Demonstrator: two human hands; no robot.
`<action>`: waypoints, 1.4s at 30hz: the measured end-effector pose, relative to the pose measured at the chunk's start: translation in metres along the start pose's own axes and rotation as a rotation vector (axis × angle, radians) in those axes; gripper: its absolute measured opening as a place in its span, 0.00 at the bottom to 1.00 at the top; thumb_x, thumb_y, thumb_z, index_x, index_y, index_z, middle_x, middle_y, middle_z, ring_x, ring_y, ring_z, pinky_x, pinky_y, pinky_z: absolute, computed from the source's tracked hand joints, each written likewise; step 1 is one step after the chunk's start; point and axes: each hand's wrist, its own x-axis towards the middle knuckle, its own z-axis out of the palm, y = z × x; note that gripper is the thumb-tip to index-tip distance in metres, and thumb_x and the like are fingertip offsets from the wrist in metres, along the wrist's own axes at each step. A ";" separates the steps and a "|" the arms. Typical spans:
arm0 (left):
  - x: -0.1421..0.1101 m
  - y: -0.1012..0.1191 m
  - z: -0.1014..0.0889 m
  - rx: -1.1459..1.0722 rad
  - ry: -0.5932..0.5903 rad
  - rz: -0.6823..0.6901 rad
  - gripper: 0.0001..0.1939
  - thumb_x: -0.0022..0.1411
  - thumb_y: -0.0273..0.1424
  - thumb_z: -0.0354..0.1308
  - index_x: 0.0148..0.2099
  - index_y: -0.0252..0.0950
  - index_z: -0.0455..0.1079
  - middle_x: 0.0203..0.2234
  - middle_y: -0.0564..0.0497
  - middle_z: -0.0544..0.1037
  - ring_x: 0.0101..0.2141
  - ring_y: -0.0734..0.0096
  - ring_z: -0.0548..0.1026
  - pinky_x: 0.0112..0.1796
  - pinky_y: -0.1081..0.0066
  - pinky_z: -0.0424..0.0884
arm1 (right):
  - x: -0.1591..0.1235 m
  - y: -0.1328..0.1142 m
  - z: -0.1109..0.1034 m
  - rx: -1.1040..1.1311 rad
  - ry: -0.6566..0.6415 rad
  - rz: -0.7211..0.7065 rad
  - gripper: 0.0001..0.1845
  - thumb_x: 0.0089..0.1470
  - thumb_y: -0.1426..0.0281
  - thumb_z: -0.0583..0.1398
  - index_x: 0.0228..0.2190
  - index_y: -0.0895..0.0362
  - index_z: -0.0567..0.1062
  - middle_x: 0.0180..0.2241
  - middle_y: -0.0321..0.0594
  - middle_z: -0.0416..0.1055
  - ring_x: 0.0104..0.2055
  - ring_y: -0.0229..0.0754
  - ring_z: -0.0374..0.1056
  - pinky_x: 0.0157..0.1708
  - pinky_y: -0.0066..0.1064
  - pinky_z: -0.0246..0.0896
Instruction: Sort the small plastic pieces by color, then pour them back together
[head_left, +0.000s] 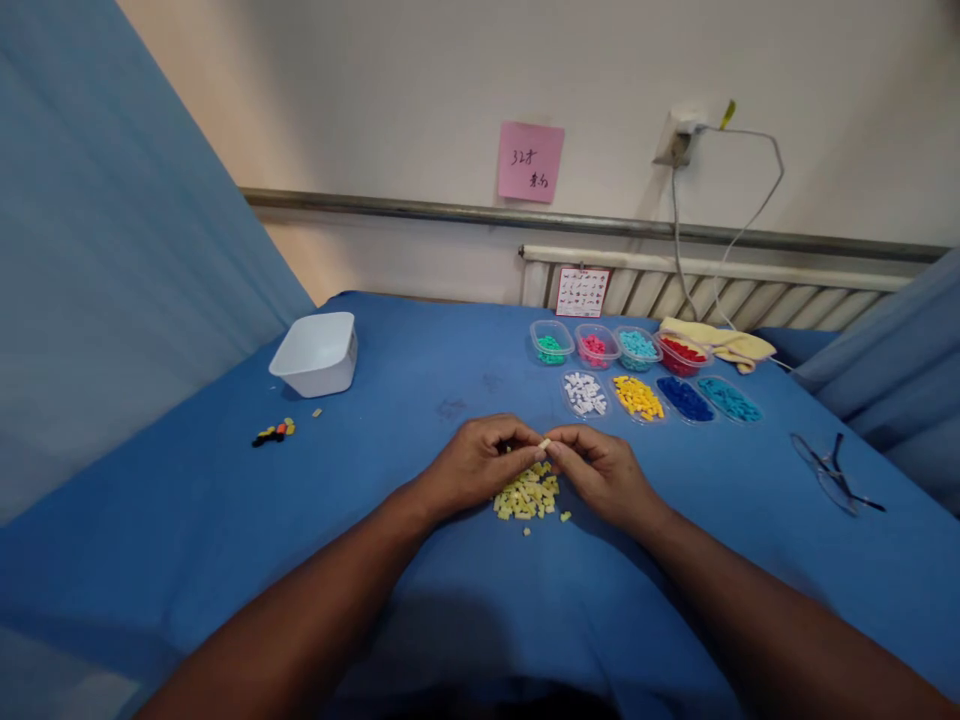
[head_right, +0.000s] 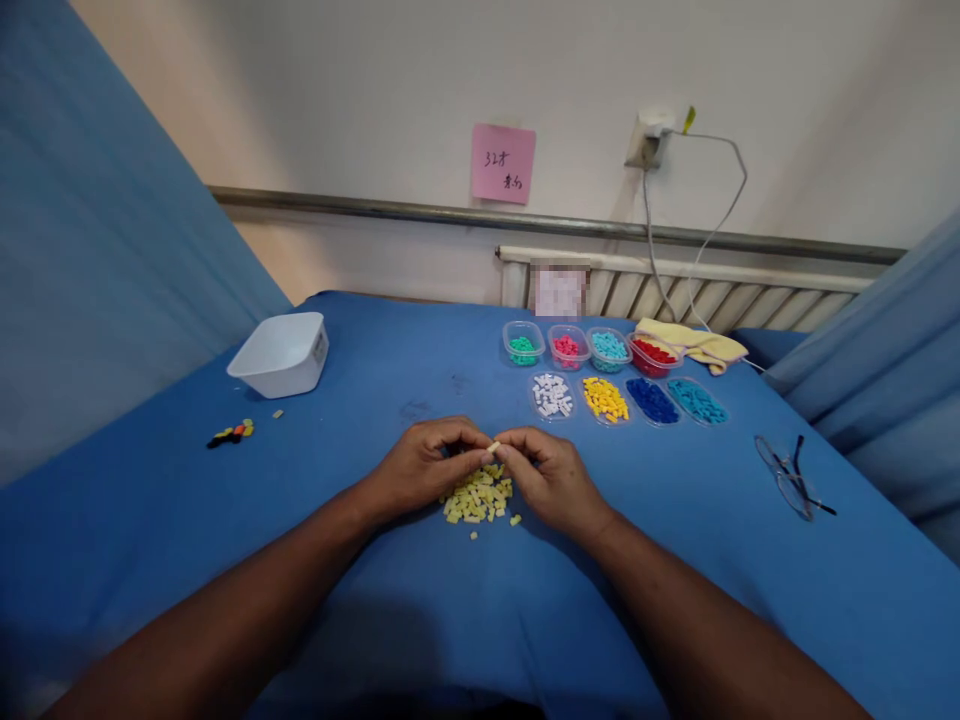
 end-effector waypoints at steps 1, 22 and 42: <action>0.000 0.000 0.000 0.003 -0.002 -0.006 0.09 0.72 0.37 0.69 0.46 0.37 0.85 0.38 0.50 0.85 0.38 0.70 0.81 0.39 0.71 0.73 | 0.000 0.000 0.000 0.002 -0.005 0.003 0.15 0.71 0.56 0.66 0.45 0.53 0.88 0.33 0.39 0.84 0.34 0.44 0.79 0.39 0.35 0.74; -0.001 -0.006 -0.004 0.408 0.009 0.384 0.11 0.80 0.37 0.63 0.58 0.39 0.75 0.47 0.46 0.81 0.47 0.64 0.80 0.48 0.63 0.76 | 0.004 0.003 0.013 0.374 -0.063 0.190 0.22 0.60 0.54 0.72 0.52 0.52 0.83 0.38 0.39 0.87 0.39 0.46 0.83 0.44 0.39 0.79; 0.003 -0.002 -0.009 0.331 -0.002 0.463 0.04 0.80 0.30 0.63 0.52 0.37 0.79 0.43 0.46 0.82 0.44 0.68 0.80 0.46 0.68 0.76 | 0.007 -0.002 0.006 0.319 -0.130 0.161 0.23 0.64 0.46 0.70 0.39 0.54 0.83 0.31 0.38 0.82 0.32 0.41 0.78 0.36 0.34 0.75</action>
